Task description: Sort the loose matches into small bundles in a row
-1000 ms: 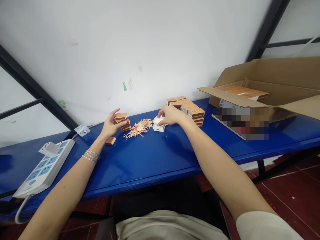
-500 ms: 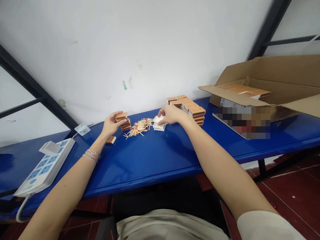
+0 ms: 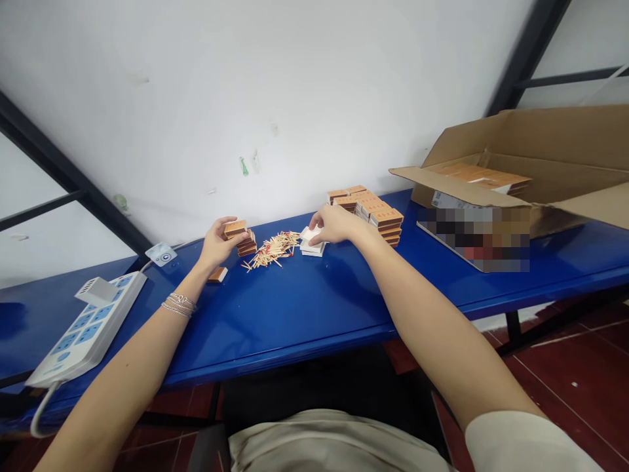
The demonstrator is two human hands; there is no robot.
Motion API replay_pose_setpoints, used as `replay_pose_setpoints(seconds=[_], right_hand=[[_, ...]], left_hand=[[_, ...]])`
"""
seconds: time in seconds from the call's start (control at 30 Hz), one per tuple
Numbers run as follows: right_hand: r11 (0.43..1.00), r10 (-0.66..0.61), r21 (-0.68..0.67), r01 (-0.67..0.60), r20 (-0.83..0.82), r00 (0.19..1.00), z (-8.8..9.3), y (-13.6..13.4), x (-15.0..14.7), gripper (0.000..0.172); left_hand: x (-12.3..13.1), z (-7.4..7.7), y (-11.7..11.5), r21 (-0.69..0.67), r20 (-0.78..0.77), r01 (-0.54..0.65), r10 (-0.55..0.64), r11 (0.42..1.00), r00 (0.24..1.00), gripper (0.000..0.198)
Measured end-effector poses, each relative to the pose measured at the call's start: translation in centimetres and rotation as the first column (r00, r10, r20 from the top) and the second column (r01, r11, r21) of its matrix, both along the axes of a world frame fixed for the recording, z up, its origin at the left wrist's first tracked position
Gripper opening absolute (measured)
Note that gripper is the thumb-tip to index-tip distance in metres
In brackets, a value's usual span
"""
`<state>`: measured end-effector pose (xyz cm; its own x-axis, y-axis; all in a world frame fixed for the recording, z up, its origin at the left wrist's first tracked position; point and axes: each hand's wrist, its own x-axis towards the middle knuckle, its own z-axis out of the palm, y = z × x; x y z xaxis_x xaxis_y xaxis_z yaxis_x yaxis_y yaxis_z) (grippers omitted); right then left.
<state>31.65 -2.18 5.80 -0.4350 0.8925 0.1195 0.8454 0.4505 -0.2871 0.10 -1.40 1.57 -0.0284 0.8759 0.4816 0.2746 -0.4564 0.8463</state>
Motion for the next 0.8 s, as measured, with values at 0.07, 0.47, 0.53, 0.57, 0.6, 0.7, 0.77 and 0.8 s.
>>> replay_pose_setpoints(seconds=[0.07,0.47,0.53,0.57,0.6,0.7,0.77,0.8], right_hand=[[1.000,-0.002,-0.002,0.002,-0.003,1.000,0.0,-0.1,0.0,0.048],[1.000,-0.013,0.006,0.013,-0.001,1.000,-0.1,0.0,0.0,0.049],[1.000,-0.010,0.006,0.010,0.002,1.000,-0.1,0.0,0.0,0.049],[1.000,-0.010,0.005,0.010,0.002,1.000,-0.1,0.0,0.0,0.049],[1.000,-0.011,0.004,0.011,0.001,1.000,0.0,0.0,0.0,0.049],[1.000,-0.012,0.005,0.012,-0.001,1.000,0.2,-0.2,0.0,0.047],[1.000,-0.007,0.005,0.007,-0.007,1.000,0.2,-0.2,0.0,0.045],[1.000,-0.005,0.003,0.005,-0.012,1.000,0.1,-0.2,0.1,0.045]], left_hand=[[0.0,0.0,-0.1,-0.019,0.005,0.018,-0.018,1.000,1.000,0.060],[0.3,0.1,-0.5,-0.039,-0.052,-0.010,0.008,0.999,0.999,0.060],[0.4,0.0,-0.4,-0.035,-0.049,-0.006,0.005,0.999,0.999,0.062],[0.3,0.0,-0.3,-0.038,-0.050,0.000,-0.002,0.999,0.999,0.065],[0.1,0.0,-0.3,-0.042,-0.061,0.003,-0.006,0.999,0.998,0.069],[-1.5,0.6,-0.2,-0.043,-0.218,-0.048,0.037,0.998,0.975,0.084],[-3.4,1.5,-0.5,-0.034,-0.429,-0.117,0.091,0.993,0.899,0.086],[-4.3,2.0,-0.8,-0.054,-0.532,-0.147,0.096,0.988,0.842,0.081]])
